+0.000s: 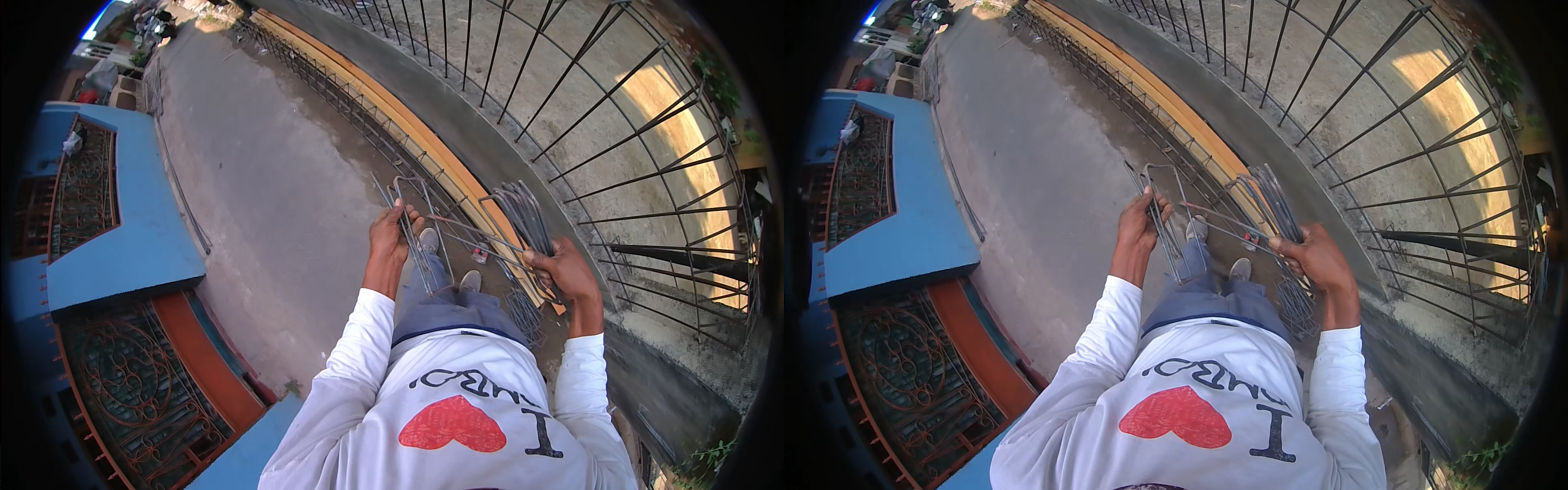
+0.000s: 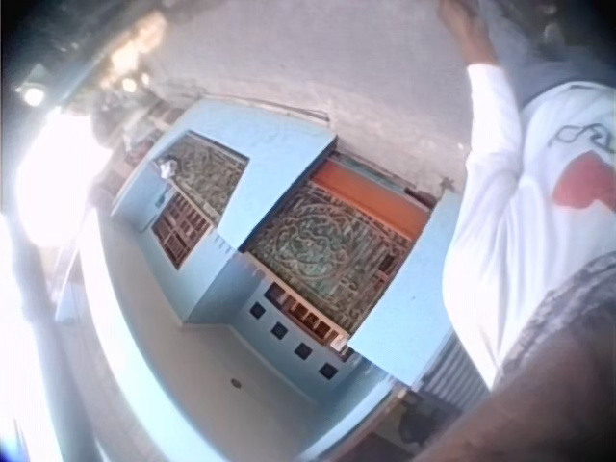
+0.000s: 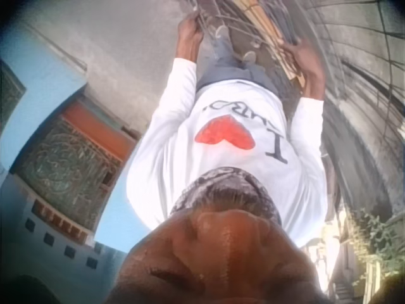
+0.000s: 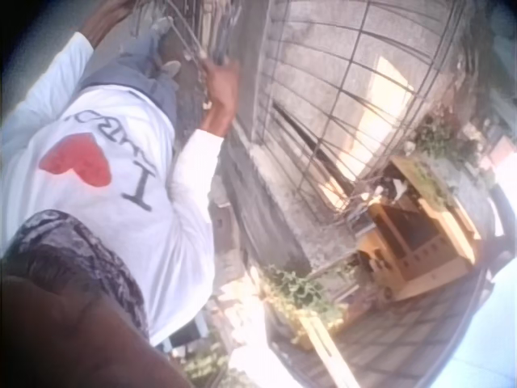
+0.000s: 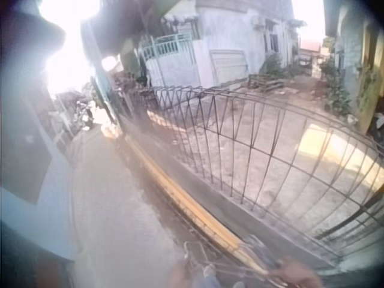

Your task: The person picks up a bundle of metal stirrups from the ground and walks along a narrow street. They separate the stirrups into smaller groups and carry them to a different location, placing them on the ground near a wall.

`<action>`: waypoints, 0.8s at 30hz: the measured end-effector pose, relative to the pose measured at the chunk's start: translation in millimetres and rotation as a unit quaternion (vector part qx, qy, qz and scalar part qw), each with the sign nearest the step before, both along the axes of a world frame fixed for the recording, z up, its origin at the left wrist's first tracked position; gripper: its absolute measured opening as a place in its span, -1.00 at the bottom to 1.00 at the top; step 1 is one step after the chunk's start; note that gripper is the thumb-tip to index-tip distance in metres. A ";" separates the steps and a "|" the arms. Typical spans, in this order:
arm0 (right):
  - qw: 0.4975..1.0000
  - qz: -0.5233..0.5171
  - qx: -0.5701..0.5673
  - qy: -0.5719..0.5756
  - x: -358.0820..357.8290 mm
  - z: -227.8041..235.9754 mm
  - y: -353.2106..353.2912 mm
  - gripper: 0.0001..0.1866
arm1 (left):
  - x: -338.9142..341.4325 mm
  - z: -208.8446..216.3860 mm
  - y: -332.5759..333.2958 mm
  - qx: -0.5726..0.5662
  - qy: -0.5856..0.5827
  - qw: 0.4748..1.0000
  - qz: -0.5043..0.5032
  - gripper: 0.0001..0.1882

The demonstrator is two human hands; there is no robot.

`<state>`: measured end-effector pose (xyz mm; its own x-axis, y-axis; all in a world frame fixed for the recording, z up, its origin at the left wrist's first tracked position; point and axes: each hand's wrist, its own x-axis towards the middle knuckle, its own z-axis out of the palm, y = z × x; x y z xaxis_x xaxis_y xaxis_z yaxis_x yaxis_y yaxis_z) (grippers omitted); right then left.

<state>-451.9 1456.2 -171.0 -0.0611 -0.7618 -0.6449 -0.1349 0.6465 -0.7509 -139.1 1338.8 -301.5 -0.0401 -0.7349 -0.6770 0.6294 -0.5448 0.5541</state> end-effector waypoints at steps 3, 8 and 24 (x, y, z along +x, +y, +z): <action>1.000 -0.009 0.007 0.011 7.3 3.4 -16.9 -0.72 | 7.0 -1.8 -26.2 0.010 -0.006 1.000 -0.009 -0.79; 0.999 -0.030 0.021 0.039 16.7 -0.6 -43.2 -0.70 | 11.8 2.3 -73.8 0.019 -0.055 0.997 -0.054 -0.80; 0.989 -0.127 0.070 -0.020 26.0 2.4 -75.4 -0.75 | 2.9 -16.9 -161.7 0.016 -0.110 0.964 -0.242 -0.91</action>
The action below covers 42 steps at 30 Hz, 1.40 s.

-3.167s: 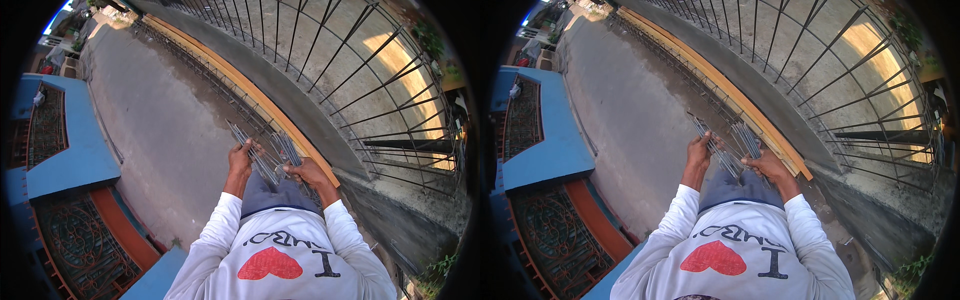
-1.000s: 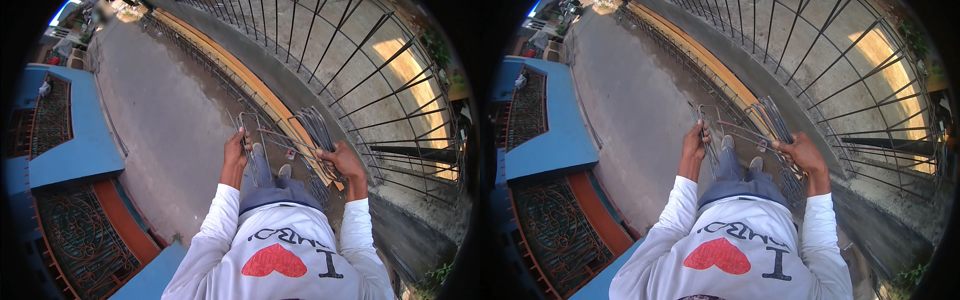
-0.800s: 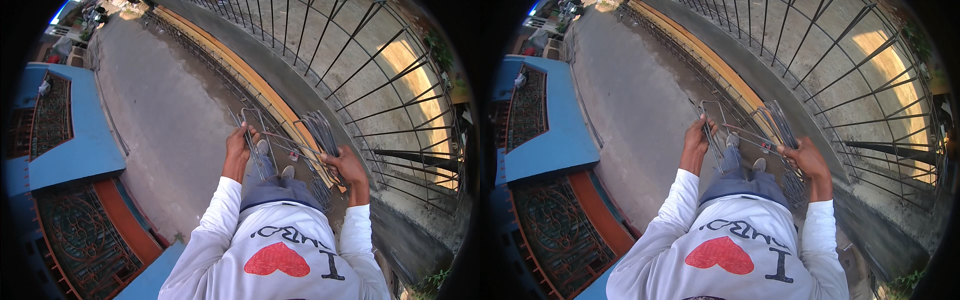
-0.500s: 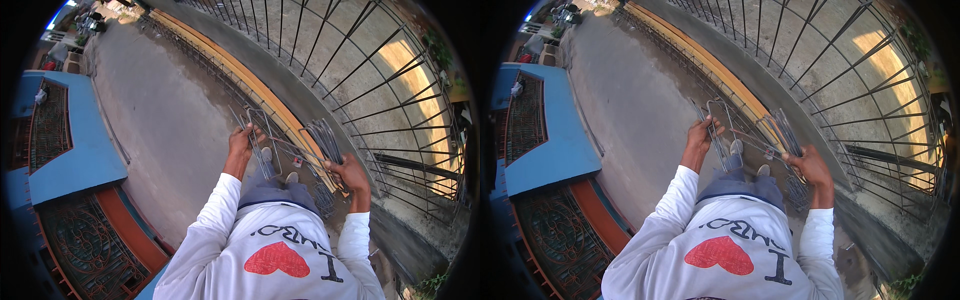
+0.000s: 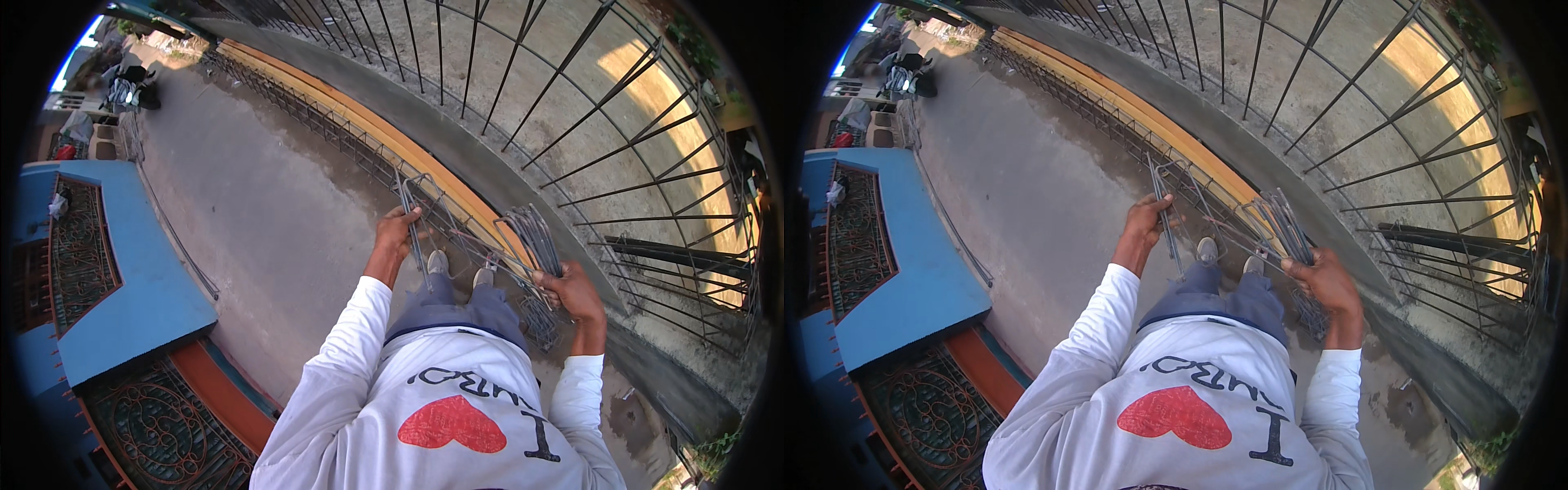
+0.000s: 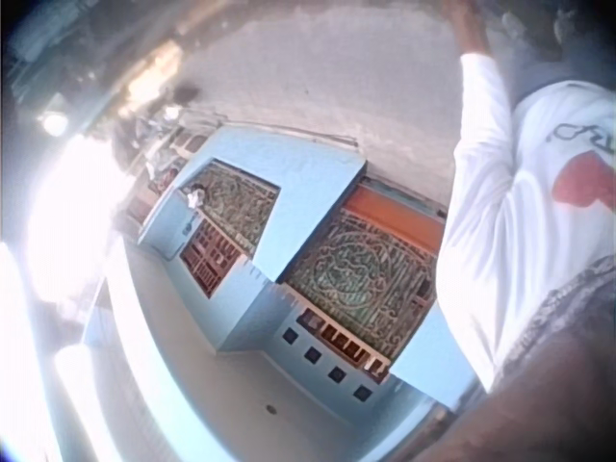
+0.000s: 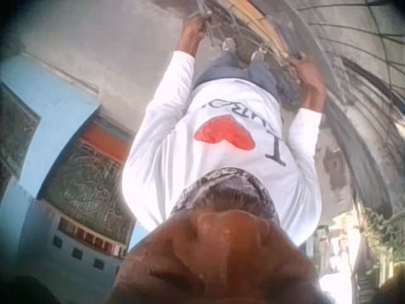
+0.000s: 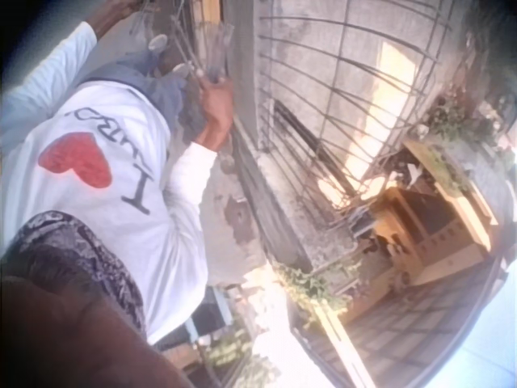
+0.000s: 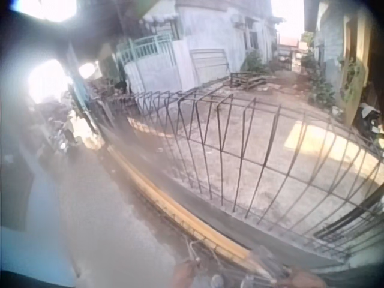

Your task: The person picks up a bundle of metal stirrups from the ground and walks along a narrow street. They separate the stirrups into smaller groups and carry them to a different location, placing them on the ground near a wall.

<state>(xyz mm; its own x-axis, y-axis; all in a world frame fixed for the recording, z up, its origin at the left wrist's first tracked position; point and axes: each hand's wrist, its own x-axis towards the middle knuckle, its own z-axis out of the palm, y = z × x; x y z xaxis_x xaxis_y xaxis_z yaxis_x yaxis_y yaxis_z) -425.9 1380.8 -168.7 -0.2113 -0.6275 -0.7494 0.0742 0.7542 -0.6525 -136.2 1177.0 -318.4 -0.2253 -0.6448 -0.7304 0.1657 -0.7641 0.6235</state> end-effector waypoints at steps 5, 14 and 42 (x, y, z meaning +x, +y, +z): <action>0.999 0.009 0.004 0.038 -29.9 2.3 -1.2 -0.76 | -17.0 -3.7 0.6 -0.001 0.042 0.998 0.043 -0.92; 0.998 -0.006 -0.021 0.050 -63.6 12.6 23.3 -0.78 | -45.2 -9.8 22.6 -0.034 0.018 0.995 0.095 -0.89; 0.980 -0.161 -0.114 0.004 -127.7 -6.6 78.4 -0.76 | -92.9 34.8 79.3 -0.084 0.069 0.988 -0.107 -0.79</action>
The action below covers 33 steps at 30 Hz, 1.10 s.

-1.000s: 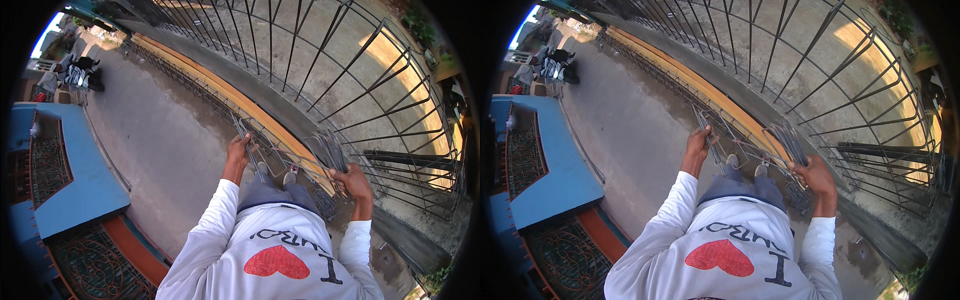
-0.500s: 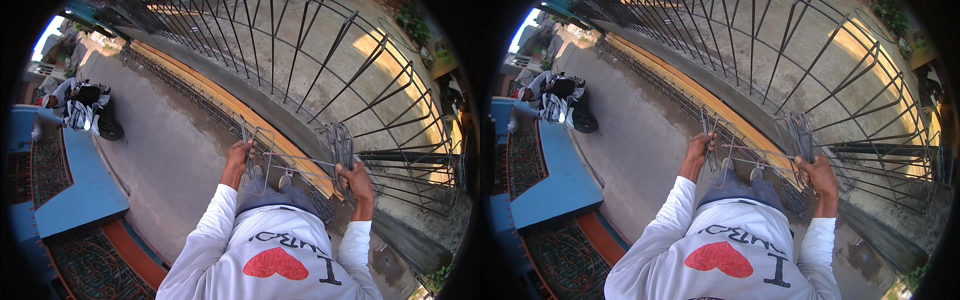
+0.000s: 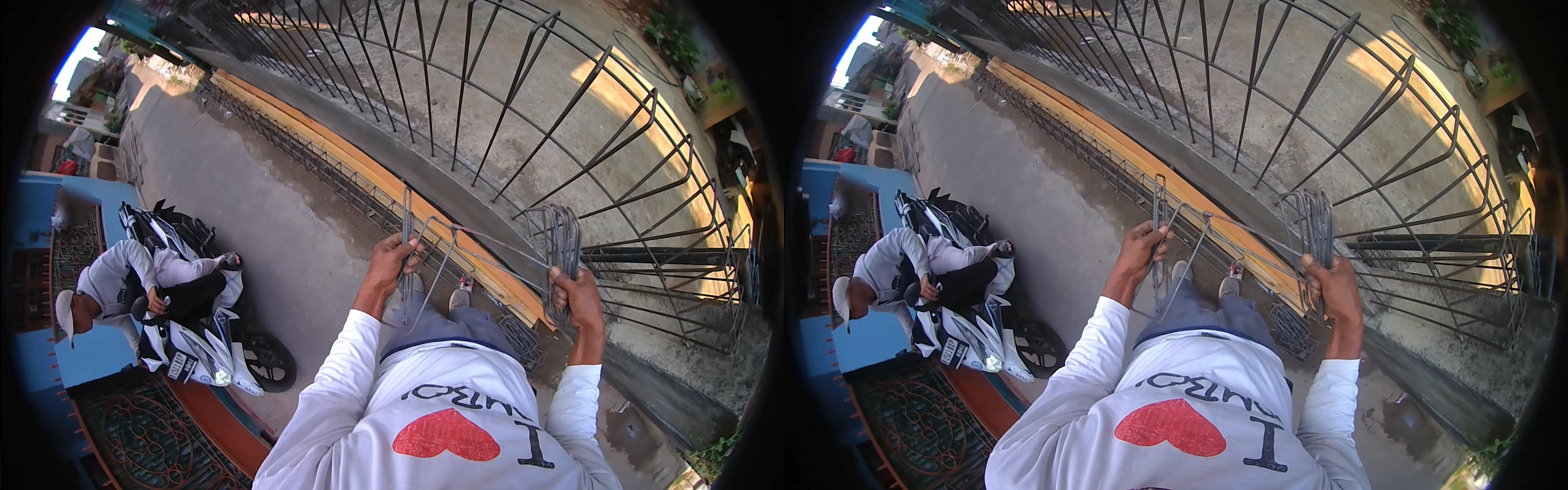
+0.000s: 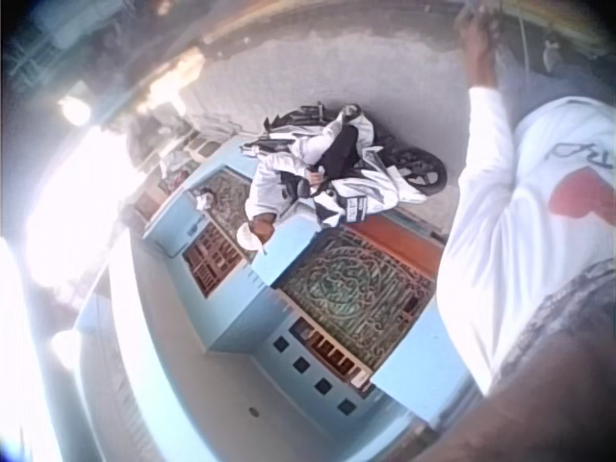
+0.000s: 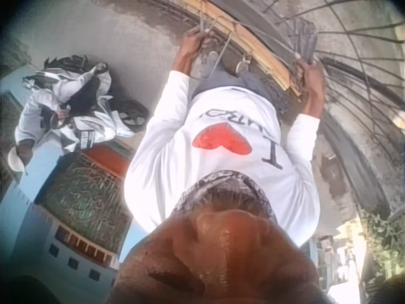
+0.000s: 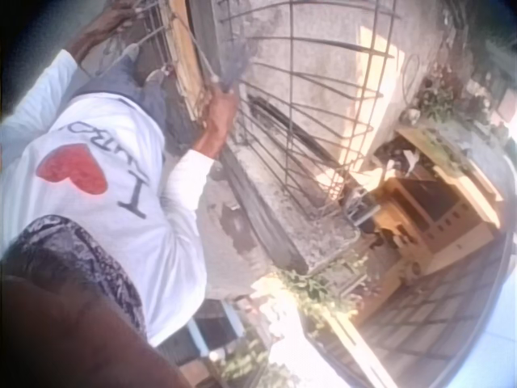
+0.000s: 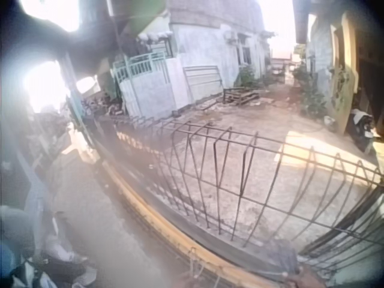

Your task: The person picks up a bundle of metal stirrups from the ground and walks along a narrow street. They separate the stirrups into smaller groups and carry them to a different location, placing them on the ground near a wall.

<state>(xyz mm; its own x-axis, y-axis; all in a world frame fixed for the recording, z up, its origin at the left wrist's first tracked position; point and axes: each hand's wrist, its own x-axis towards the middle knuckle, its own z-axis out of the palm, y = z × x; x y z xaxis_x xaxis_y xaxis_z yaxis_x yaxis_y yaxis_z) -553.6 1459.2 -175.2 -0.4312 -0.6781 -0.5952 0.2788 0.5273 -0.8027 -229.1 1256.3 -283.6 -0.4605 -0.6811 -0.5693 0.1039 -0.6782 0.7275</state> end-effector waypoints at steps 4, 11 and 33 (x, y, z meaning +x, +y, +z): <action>1.000 0.009 -0.015 -0.023 -5.0 -2.4 6.2 -0.71 | -4.4 7.3 6.1 -0.007 -0.001 1.000 0.017 -0.77; 0.993 -0.014 -0.026 -0.110 0.1 -28.7 13.6 -0.77 | -9.0 3.9 12.1 -0.005 0.005 0.998 0.055 -0.78; 0.969 0.205 -0.006 -0.135 81.2 -56.2 9.6 -0.76 | -48.6 -15.1 26.7 0.211 0.078 0.960 0.169 -0.75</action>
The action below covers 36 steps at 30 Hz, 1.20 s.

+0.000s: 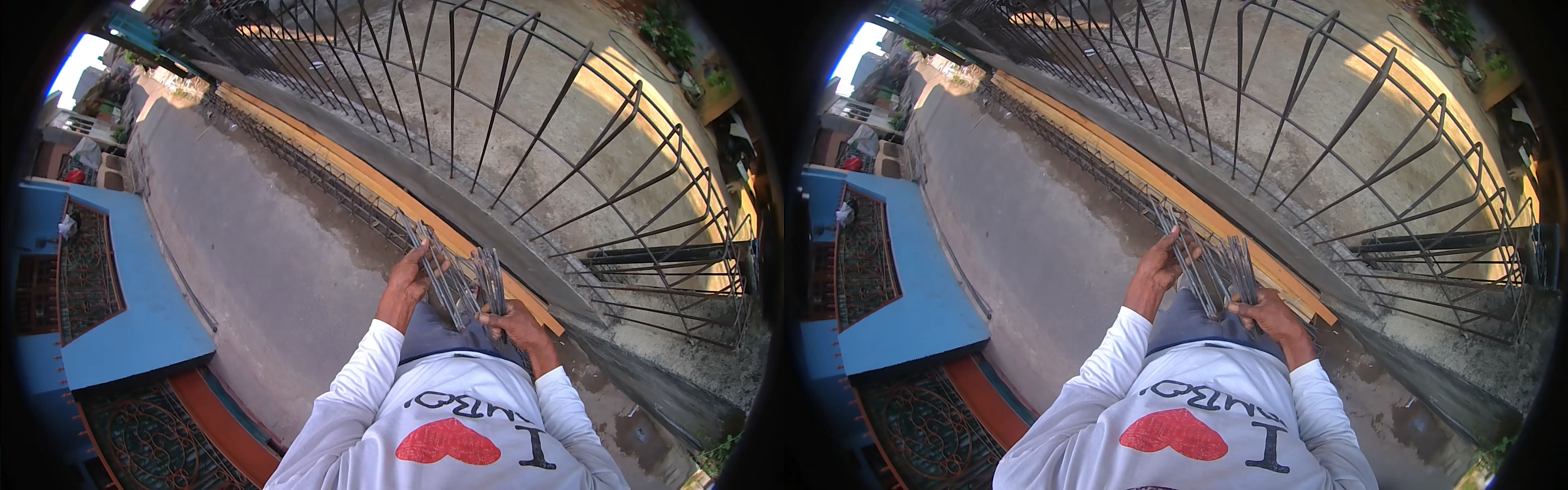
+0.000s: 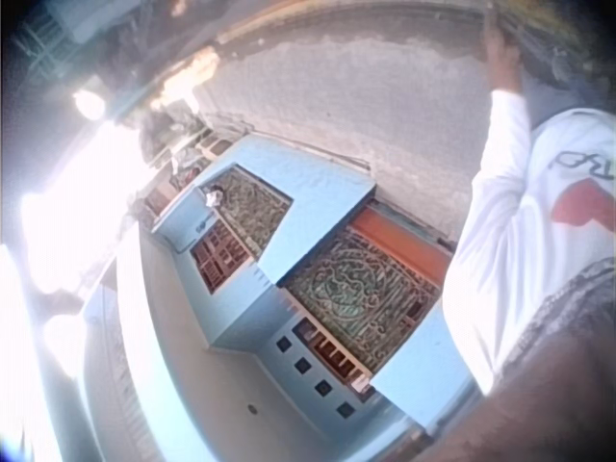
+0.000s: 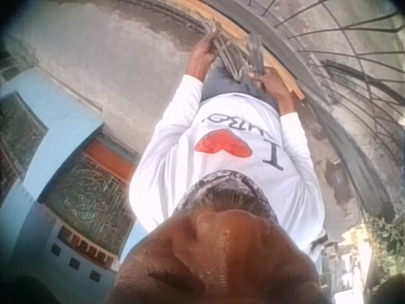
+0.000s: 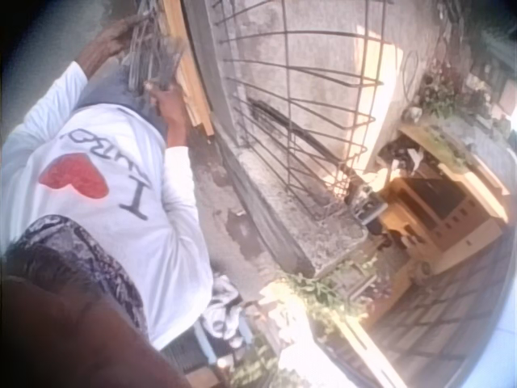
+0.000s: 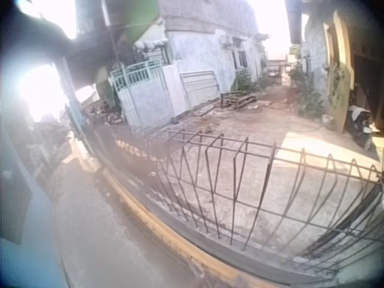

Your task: The person picks up a bundle of metal stirrups from the ground and walks along a narrow street. They separate the stirrups into smaller groups and carry them to a different location, placing them on the ground near a wall.

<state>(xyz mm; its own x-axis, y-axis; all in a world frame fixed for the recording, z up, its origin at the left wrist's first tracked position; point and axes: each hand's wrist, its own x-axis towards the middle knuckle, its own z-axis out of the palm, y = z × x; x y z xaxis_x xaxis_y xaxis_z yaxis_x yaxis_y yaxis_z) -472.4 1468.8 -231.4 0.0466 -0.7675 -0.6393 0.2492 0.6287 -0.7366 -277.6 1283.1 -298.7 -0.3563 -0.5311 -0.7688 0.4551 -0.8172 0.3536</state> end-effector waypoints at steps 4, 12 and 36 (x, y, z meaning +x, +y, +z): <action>0.998 0.037 0.011 0.041 3.4 -2.4 -0.1 -0.79 | 6.6 -8.1 8.7 0.010 -0.007 1.000 -0.010 -0.74; 0.997 -0.053 0.048 0.018 6.1 -23.7 -14.7 -0.81 | 26.0 -39.9 4.2 -0.021 -0.111 0.994 -0.007 -0.85; 0.867 -0.271 0.233 0.346 -66.1 -71.4 246.6 -0.70 | -161.7 -136.9 194.4 0.070 -0.098 0.914 -0.388 -0.77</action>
<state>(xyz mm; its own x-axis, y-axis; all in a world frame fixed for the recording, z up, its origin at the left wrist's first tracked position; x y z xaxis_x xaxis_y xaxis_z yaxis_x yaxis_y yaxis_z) -538.6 1715.4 -302.8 -0.7599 -0.2077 -0.6159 0.2003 0.8266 -0.5259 -439.3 1477.5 -435.6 -0.4321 -0.0682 -0.8992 -0.3408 -0.9109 0.2328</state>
